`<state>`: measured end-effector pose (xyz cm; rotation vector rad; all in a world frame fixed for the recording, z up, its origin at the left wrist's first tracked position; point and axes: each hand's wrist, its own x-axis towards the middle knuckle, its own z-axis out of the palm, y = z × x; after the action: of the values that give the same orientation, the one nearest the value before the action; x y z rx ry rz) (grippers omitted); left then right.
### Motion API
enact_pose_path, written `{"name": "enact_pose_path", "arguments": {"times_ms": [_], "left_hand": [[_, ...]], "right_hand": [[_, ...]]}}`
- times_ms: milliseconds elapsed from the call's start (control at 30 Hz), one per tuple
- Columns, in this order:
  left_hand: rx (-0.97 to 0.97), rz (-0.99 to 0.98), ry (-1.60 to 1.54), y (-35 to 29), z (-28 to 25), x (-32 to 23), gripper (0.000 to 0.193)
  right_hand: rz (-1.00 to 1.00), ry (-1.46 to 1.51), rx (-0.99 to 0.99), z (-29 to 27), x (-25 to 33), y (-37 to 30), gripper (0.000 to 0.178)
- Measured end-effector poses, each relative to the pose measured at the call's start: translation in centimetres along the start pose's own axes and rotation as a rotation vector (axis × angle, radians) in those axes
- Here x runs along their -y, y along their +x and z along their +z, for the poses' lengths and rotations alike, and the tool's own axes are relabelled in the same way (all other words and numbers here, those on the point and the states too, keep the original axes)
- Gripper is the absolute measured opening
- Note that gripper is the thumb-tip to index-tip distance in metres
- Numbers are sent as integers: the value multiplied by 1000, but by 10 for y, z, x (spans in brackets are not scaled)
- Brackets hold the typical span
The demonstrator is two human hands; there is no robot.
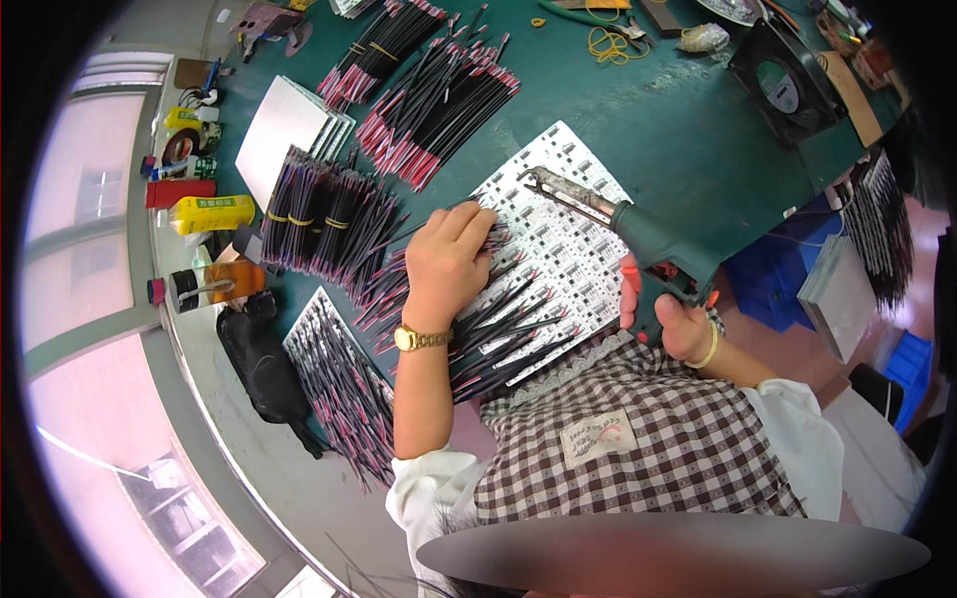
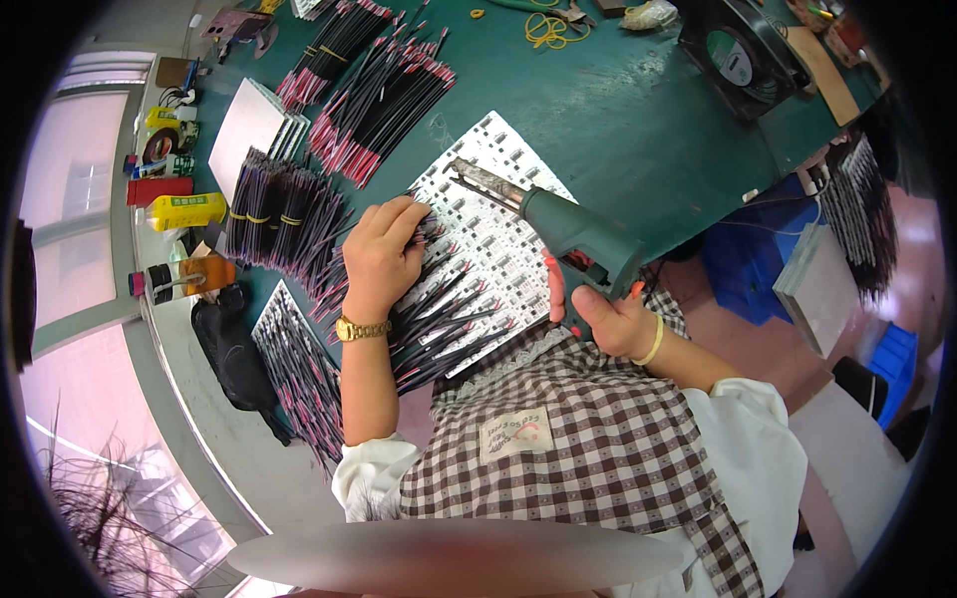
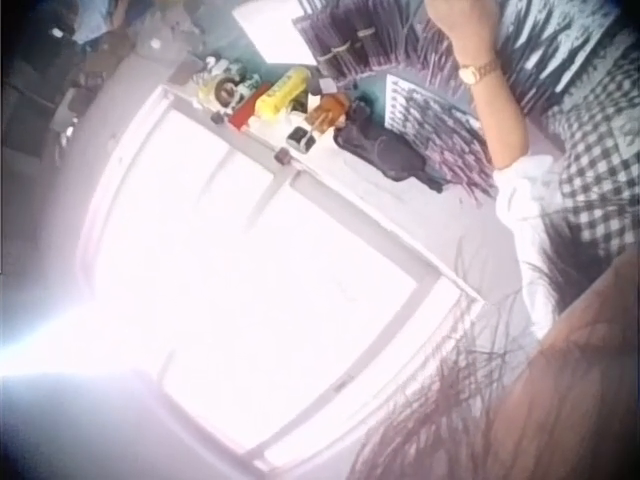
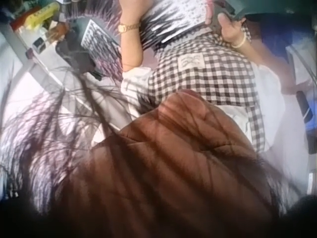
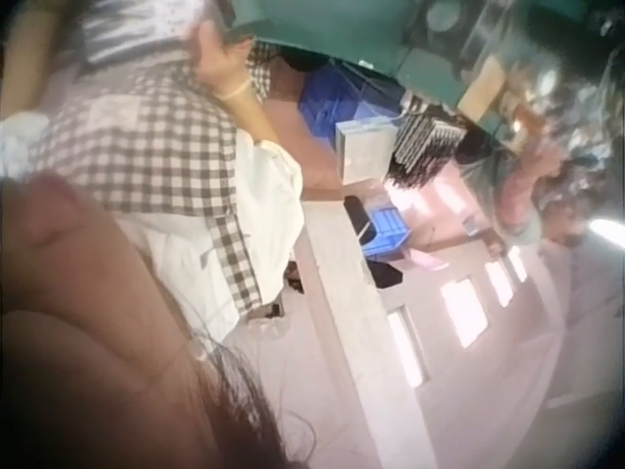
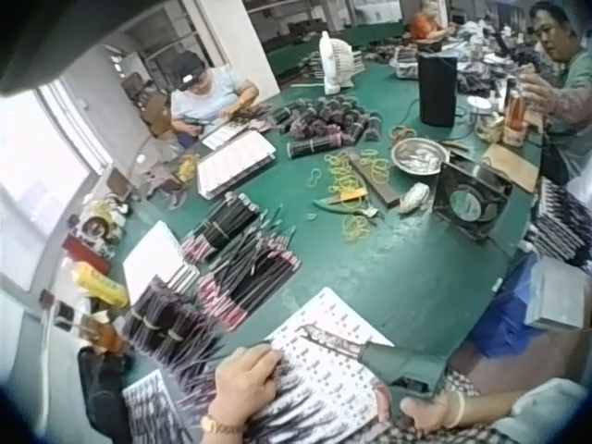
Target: The person solders multiple sets of black and red wires to a printed circuit board template using a soldering iron.
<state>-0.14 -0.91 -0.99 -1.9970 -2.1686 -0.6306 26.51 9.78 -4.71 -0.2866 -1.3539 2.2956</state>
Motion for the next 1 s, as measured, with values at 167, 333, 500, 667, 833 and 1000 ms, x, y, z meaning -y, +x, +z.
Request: {"name": "enact_pose_path", "arguments": {"times_ms": [167,333,500,667,833,1000], "left_hand": [[-277,117,-17,-3,-20,2,40],[-316,-152,-268,-14,-16,-14,29],[-69,-177,-92,-8,-6,-13,32],[96,-239,-174,-8,-6,-15,36],[114,-242,-179,-6,-5,-20,40],[73,-230,-169,-7,-3,-19,38]], "right_hand": [[115,-81,-32,-1,6,1,63],[34,-14,40,-6,3,1,44],[132,-74,20,-2,12,-3,53],[220,-107,16,-8,19,-10,36],[128,-272,61,-9,19,-13,31],[132,-412,141,-9,22,-11,46]]}}
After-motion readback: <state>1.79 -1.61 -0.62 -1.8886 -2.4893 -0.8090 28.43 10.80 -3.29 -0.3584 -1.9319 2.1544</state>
